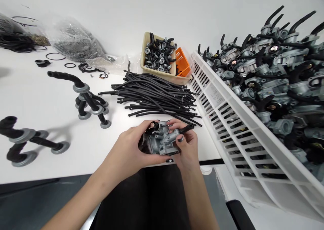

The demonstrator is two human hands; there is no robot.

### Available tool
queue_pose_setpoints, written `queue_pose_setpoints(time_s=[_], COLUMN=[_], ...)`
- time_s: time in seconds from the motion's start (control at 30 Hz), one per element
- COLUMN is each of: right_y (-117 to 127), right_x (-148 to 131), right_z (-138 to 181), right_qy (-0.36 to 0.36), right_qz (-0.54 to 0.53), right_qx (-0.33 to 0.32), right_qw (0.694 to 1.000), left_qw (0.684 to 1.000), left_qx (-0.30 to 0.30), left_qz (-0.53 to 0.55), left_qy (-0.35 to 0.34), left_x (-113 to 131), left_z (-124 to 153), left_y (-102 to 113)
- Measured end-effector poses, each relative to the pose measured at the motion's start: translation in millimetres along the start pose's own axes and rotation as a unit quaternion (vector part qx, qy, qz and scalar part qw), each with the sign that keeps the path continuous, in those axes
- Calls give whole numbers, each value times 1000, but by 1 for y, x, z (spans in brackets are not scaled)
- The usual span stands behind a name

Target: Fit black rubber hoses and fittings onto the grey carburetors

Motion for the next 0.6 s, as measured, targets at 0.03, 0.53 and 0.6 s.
queue_pose_setpoints(time_s=[0.03,0.53,0.6], right_y=[-1,-2,-1], right_x=[-1,-6,-6], right_z=[0,0,1], right_qy=[-7,-68,-63], right_qz=[-8,-72,-76], right_qx=[2,17,11], right_qw=[1000,995,995], left_qw=[1000,999,999], left_qx=[-2,-12,-14], left_qz=[2,22,27], left_qy=[-1,23,25], left_x=[0,-1,-1], left_z=[0,-1,-2], left_y=[1,4,4])
Point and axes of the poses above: each hand's wrist, its own z-axis away from the middle knuckle, its own y-axis out of the back of the hand, x = y × z, the point moved 3 cm from there along -z, towards the middle knuckle, and after that the axes turned 3 degrees about -z, right-handed, at the moved point
